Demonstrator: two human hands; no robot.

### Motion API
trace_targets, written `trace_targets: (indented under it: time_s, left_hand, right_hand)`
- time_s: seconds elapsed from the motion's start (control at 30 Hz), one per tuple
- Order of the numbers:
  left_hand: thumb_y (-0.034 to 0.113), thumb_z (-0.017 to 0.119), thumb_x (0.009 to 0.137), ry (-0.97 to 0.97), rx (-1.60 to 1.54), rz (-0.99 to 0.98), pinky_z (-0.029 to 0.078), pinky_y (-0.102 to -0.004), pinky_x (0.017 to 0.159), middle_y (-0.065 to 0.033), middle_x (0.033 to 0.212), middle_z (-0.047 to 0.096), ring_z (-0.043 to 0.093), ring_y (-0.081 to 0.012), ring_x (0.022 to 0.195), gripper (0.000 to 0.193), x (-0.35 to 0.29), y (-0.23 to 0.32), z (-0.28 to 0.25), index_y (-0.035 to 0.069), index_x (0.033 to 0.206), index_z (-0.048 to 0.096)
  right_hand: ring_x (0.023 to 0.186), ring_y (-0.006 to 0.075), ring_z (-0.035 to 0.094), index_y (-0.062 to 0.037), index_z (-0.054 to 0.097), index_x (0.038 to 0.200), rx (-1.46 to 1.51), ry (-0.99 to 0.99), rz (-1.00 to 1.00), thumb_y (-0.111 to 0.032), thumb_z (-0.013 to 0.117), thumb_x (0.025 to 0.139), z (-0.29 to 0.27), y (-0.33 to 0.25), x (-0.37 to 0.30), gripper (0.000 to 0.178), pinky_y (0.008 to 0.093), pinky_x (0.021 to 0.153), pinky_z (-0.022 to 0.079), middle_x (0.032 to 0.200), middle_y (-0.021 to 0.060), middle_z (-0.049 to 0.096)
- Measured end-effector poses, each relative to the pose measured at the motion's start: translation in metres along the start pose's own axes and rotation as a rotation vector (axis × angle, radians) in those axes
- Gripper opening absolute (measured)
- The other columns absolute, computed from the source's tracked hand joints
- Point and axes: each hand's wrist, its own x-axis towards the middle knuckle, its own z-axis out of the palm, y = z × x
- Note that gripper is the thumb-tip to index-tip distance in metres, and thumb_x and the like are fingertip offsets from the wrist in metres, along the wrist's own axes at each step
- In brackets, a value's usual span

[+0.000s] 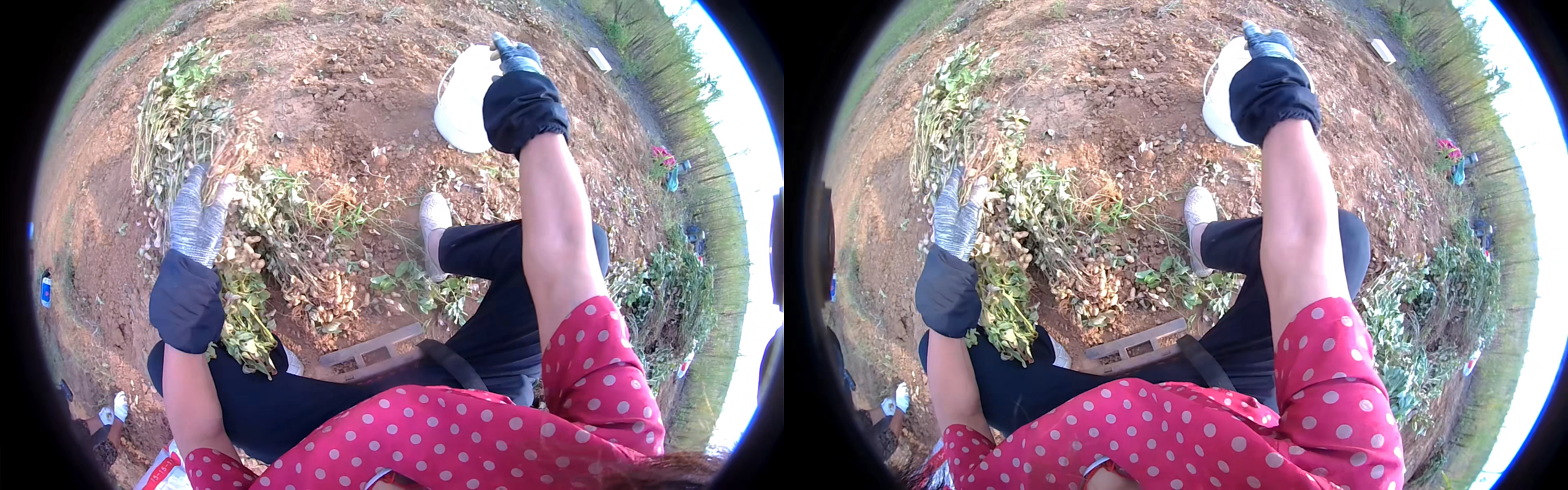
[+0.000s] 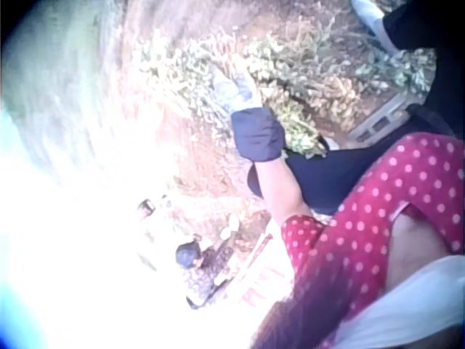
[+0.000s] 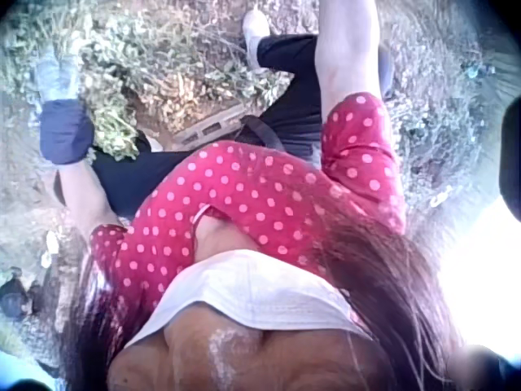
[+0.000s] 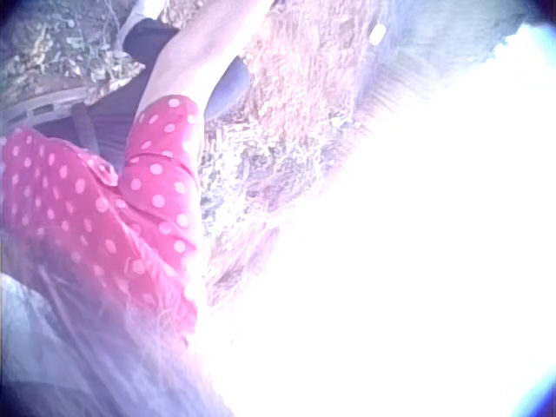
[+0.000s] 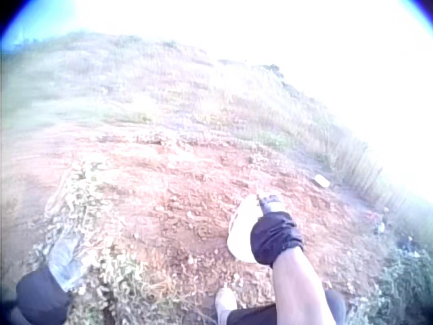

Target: The person sits on a low stool in a garden and manually harvests peanuts. They pick up peanut plants, pull the peanuts from the stems, and place them into a white bucket.

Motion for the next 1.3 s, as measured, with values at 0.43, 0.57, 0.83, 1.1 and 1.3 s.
trace_targets:
  time_s: [0.43, 0.57, 0.83, 1.1, 1.3]
  left_hand:
    - [0.026, 0.064, 0.082, -0.188, 0.09, 0.005, 0.042, -0.0335, 0.09, -0.0199, 0.113, 0.056, 0.054, -0.0273, 0.106, 0.055, -0.014, 0.027, 0.008, -0.003, 0.123, 0.043]
    - [0.011, 0.061, 0.084, -0.315, -0.403, 0.006, 0.045, -0.0271, 0.085, -0.0121, 0.105, 0.059, 0.056, -0.0156, 0.096, 0.04, -0.009, 0.01, 0.02, -0.002, 0.119, 0.045]
    - [0.006, 0.06, 0.084, -0.397, -0.315, -0.086, 0.043, -0.0269, 0.09, -0.0107, 0.112, 0.058, 0.055, -0.0173, 0.102, 0.037, -0.009, 0.001, 0.024, 0.001, 0.118, 0.049]
    - [0.021, 0.061, 0.085, -0.231, -0.093, -0.065, 0.041, -0.0311, 0.095, -0.0154, 0.119, 0.054, 0.051, -0.0239, 0.111, 0.051, 0.02, -0.067, 0.039, 0.001, 0.128, 0.042]
    - [0.028, 0.064, 0.083, -0.093, -0.208, -0.157, 0.043, -0.0324, 0.091, -0.0152, 0.128, 0.046, 0.048, -0.024, 0.115, 0.065, 0.035, -0.044, -0.026, 0.003, 0.134, 0.033]
  right_hand:
    - [0.072, 0.0174, 0.062, -0.0111, 0.068, 0.092, 0.313, -0.539, -1.058, -0.016, 0.067, 0.078, 0.095, -0.122, -0.188, 0.015, 0.0291, 0.064, 0.05, 0.081, 0.0039, 0.065]
    - [0.084, 0.0248, 0.057, -0.0165, 0.065, 0.096, -0.302, -0.449, -1.297, -0.018, 0.061, 0.075, 0.135, -0.105, -0.224, 0.021, 0.0368, 0.069, 0.049, 0.086, 0.0031, 0.059]
    - [0.077, 0.0309, 0.061, -0.01, 0.06, 0.096, 0.03, -0.642, -1.043, -0.011, 0.059, 0.077, 0.151, -0.081, -0.234, 0.019, 0.0397, 0.067, 0.05, 0.084, 0.0095, 0.063]
    - [0.076, 0.0141, 0.059, -0.0032, 0.06, 0.097, 0.813, -1.111, -0.475, -0.014, 0.061, 0.083, 0.09, -0.101, -0.217, 0.018, 0.0274, 0.067, 0.047, 0.084, 0.0065, 0.063]
    - [0.063, 0.0095, 0.054, -0.0049, 0.062, 0.094, 0.121, -0.133, -0.756, -0.008, 0.061, 0.079, -0.007, -0.105, -0.041, 0.015, 0.0214, 0.055, 0.041, 0.073, 0.0025, 0.062]
